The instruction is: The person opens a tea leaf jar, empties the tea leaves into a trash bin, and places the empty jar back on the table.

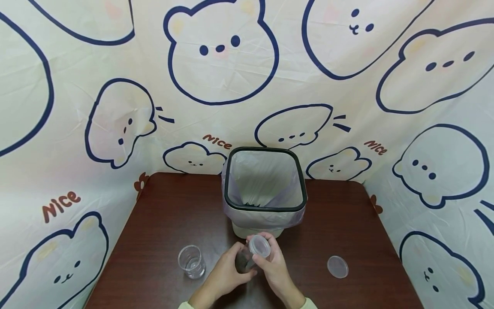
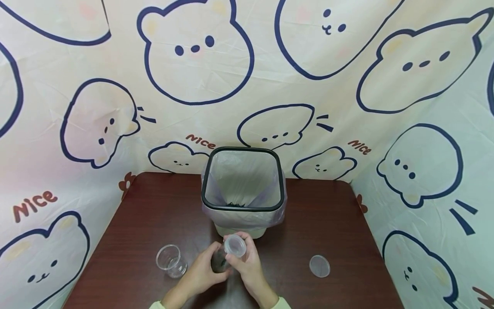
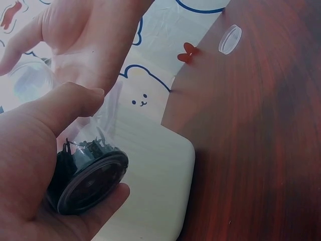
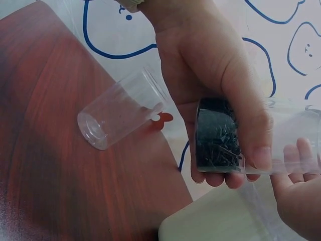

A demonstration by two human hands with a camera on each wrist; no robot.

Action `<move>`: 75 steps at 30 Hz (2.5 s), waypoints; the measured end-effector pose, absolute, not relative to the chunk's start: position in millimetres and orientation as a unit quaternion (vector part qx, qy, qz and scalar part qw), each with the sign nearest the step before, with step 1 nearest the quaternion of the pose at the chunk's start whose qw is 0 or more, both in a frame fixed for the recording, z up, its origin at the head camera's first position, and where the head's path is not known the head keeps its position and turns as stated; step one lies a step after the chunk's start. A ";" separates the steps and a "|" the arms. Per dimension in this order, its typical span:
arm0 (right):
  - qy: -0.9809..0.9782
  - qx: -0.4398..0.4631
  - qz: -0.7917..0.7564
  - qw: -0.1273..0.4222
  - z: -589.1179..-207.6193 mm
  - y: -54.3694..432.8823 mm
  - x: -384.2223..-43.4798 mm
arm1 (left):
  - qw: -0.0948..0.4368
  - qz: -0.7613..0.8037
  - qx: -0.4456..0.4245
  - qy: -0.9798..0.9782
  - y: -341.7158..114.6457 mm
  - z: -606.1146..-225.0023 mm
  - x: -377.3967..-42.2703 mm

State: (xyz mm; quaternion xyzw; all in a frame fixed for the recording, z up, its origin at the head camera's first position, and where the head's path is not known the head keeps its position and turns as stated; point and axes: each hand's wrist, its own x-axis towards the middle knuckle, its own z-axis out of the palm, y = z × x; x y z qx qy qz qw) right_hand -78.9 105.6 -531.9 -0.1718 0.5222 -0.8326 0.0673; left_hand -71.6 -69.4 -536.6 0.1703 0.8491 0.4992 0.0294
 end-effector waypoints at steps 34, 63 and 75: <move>0.505 -0.191 -0.838 0.074 -537.3 105.5 -78.0 | 0.027 0.497 0.168 0.851 -70.9 -537.4 -69.9; 0.519 -0.200 -0.828 0.065 -538.5 106.4 -79.6 | 0.041 0.500 0.168 0.848 -72.2 -537.5 -70.1; 0.514 -0.196 -0.832 0.079 -538.9 108.2 -77.6 | 0.032 0.502 0.171 0.847 -71.3 -538.5 -68.6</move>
